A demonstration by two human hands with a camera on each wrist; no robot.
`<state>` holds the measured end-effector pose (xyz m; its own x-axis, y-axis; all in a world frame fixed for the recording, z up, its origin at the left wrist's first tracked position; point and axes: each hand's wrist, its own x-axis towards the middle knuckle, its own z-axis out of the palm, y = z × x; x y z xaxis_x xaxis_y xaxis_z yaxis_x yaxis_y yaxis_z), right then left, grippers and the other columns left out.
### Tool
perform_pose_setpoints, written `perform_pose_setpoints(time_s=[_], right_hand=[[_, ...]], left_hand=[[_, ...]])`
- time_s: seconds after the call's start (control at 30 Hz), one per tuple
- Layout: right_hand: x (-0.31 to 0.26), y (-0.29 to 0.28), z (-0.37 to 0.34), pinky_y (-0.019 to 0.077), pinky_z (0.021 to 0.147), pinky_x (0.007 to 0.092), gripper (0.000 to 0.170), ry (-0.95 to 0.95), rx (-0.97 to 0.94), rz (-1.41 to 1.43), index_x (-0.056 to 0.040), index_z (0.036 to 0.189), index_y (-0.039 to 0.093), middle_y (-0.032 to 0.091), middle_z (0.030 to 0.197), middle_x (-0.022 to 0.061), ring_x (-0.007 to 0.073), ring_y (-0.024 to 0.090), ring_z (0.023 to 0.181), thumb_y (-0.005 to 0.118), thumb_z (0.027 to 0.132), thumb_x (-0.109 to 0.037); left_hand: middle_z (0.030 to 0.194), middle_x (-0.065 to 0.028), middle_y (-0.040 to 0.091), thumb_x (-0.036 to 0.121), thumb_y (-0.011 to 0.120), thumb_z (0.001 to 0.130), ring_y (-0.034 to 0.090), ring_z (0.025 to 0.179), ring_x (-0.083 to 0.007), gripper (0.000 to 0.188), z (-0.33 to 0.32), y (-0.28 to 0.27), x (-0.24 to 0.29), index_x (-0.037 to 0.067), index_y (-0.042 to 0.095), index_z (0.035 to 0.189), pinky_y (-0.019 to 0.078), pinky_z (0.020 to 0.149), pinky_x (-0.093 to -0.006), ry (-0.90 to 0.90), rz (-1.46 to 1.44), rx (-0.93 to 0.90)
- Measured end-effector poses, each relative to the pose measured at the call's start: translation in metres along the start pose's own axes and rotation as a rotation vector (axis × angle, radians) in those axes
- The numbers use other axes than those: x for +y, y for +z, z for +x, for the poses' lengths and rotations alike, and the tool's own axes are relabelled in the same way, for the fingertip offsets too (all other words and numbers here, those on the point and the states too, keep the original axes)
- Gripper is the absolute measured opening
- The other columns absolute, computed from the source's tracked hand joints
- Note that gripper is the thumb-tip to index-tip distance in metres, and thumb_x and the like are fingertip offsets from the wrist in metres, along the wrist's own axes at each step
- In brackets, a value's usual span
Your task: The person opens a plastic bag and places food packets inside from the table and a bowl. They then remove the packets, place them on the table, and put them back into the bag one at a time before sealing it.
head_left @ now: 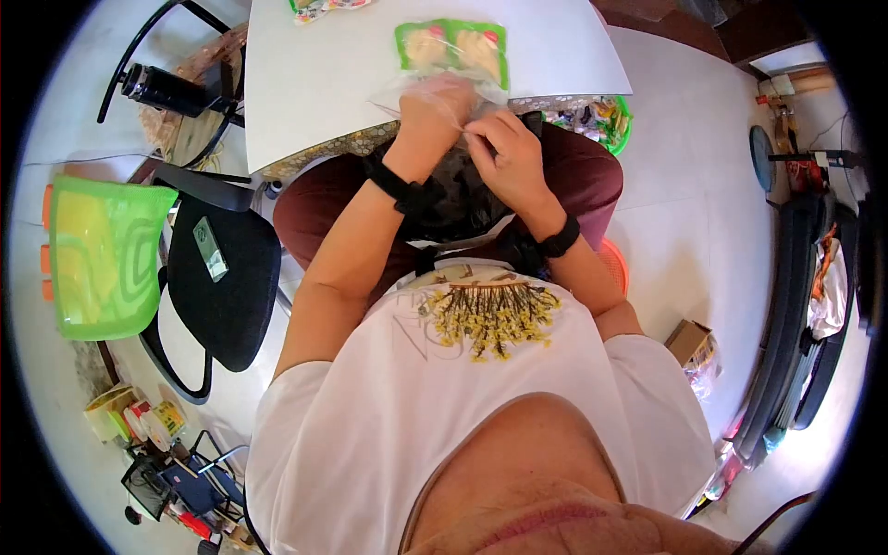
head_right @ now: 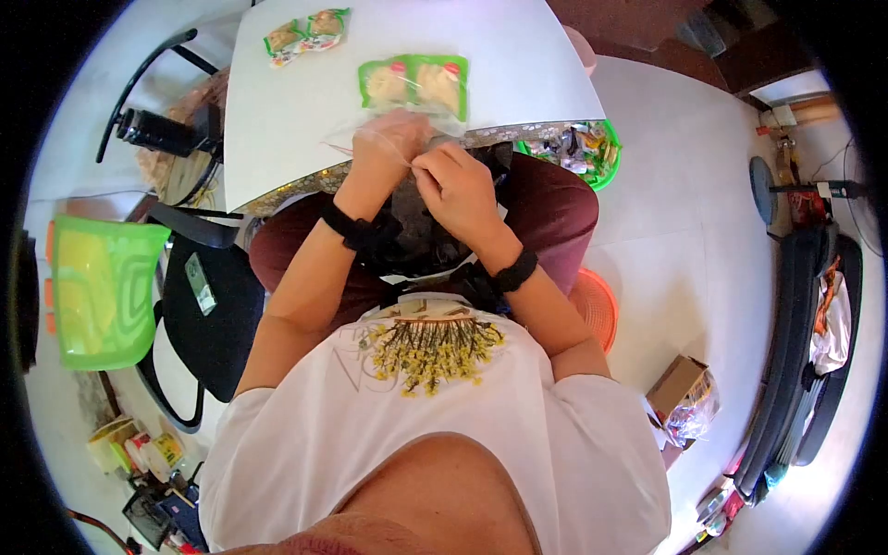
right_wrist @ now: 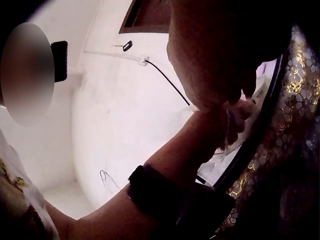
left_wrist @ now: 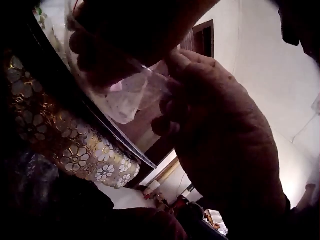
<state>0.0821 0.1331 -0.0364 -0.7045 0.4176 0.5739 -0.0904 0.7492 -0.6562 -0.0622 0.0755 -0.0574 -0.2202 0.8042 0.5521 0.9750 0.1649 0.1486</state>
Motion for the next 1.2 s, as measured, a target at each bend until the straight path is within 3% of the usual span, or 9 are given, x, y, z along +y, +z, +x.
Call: perform_pose_setpoints(time_s=[0.27, 0.47, 0.57, 0.73, 0.8, 0.87, 0.93, 1.0, 1.2], right_hand=[[0.005, 0.003, 0.01, 0.0461, 0.059, 0.0314, 0.009, -0.005, -0.003, -0.022, -0.0032, 0.082, 0.061, 0.057, 0.077, 0.0103, 0.0259, 0.058, 0.067, 0.064, 0.074, -0.001], [0.019, 0.012, 0.027, 0.046, 0.058, 0.0346, 0.007, 0.023, -0.051, -0.036, -0.0036, 0.082, 0.06, 0.057, 0.078, 0.0112, 0.0294, 0.057, 0.066, 0.063, 0.075, -0.004], [0.018, 0.014, 0.025, 0.0456, 0.058, 0.0341, 0.008, 0.038, -0.081, -0.02, -0.0034, 0.082, 0.06, 0.057, 0.078, 0.0111, 0.0295, 0.057, 0.065, 0.063, 0.075, -0.004], [0.016, 0.014, 0.021, 0.0455, 0.058, 0.0319, 0.007, 0.094, -0.081, 0.048, -0.0031, 0.082, 0.06, 0.056, 0.076, 0.0107, 0.0266, 0.057, 0.064, 0.063, 0.076, -0.002], [0.011, 0.011, 0.022, 0.0456, 0.058, 0.0308, 0.007, 0.145, -0.094, 0.081, -0.003, 0.082, 0.06, 0.056, 0.075, 0.0105, 0.0254, 0.057, 0.064, 0.063, 0.076, -0.001], [0.009, 0.011, 0.02, 0.0458, 0.058, 0.0299, 0.007, 0.134, -0.093, 0.111, -0.0029, 0.082, 0.06, 0.056, 0.075, 0.0104, 0.0244, 0.057, 0.063, 0.063, 0.076, -0.001], [0.01, 0.012, 0.021, 0.0458, 0.058, 0.0293, 0.008, 0.108, -0.108, 0.105, -0.0029, 0.082, 0.06, 0.056, 0.075, 0.0104, 0.0236, 0.057, 0.062, 0.063, 0.076, -0.001], [0.01, 0.011, 0.022, 0.0456, 0.057, 0.029, 0.008, 0.066, -0.13, 0.067, -0.0029, 0.083, 0.059, 0.056, 0.075, 0.0105, 0.023, 0.056, 0.061, 0.063, 0.076, 0.0], [0.012, 0.009, 0.021, 0.044, 0.054, 0.0305, 0.011, 0.096, -0.176, 0.111, -0.0024, 0.084, 0.059, 0.054, 0.073, 0.0102, 0.0238, 0.055, 0.061, 0.063, 0.075, 0.002]], left_hand=[[0.075, -0.0101, 0.063, 0.01, 0.055, 0.076, 0.063, 0.068, -0.0271, 0.008, 0.044, 0.003, -0.006, 0.009, 0.062, 0.078, 0.0491, 0.055, -0.0371, -0.159, 0.194, -0.37], [0.079, -0.013, 0.063, 0.011, 0.049, 0.08, 0.063, 0.077, -0.0294, 0.013, 0.053, -0.001, -0.028, 0.007, 0.062, 0.082, 0.0504, 0.061, -0.0397, -0.279, 0.118, -0.292], [0.08, -0.0129, 0.062, 0.012, 0.052, 0.08, 0.061, 0.079, -0.0296, 0.011, 0.017, -0.014, -0.024, 0.005, 0.061, 0.08, 0.0499, 0.063, -0.0398, -0.048, 0.082, -0.083], [0.078, -0.0113, 0.06, 0.014, 0.061, 0.078, 0.059, 0.077, -0.0292, 0.009, -0.006, -0.114, -0.017, 0.006, 0.061, 0.081, 0.0478, 0.06, -0.0392, 0.1, -0.286, -0.55], [0.08, -0.0107, 0.061, 0.019, 0.061, 0.079, 0.059, 0.077, -0.0289, 0.013, 0.02, -0.144, -0.043, 0.007, 0.062, 0.084, 0.0472, 0.062, -0.0389, -0.132, -0.455, -0.668], [0.088, -0.0133, 0.063, 0.024, 0.06, 0.081, 0.06, 0.08, -0.0308, 0.021, 0.041, -0.137, -0.079, 0.005, 0.062, 0.09, 0.0481, 0.067, -0.0396, -0.461, -0.361, -0.448], [0.096, -0.0181, 0.062, 0.031, 0.061, 0.081, 0.06, 0.085, -0.0337, 0.034, 0.051, -0.063, -0.172, 0.002, 0.062, 0.097, 0.0488, 0.072, -0.0411, -0.375, 0.012, 0.122], [0.1, -0.0226, 0.061, 0.036, 0.065, 0.076, 0.06, 0.09, -0.0365, 0.047, 0.071, -0.049, -0.195, -0.002, 0.06, 0.103, 0.0498, 0.073, -0.0409, -0.586, 0.089, -0.074], [0.096, -0.0195, 0.064, 0.042, 0.071, 0.067, 0.062, 0.09, -0.0328, 0.056, 0.102, -0.016, -0.2, -0.002, 0.06, 0.1, 0.0507, 0.074, -0.0396, -0.802, 0.134, -0.131]])
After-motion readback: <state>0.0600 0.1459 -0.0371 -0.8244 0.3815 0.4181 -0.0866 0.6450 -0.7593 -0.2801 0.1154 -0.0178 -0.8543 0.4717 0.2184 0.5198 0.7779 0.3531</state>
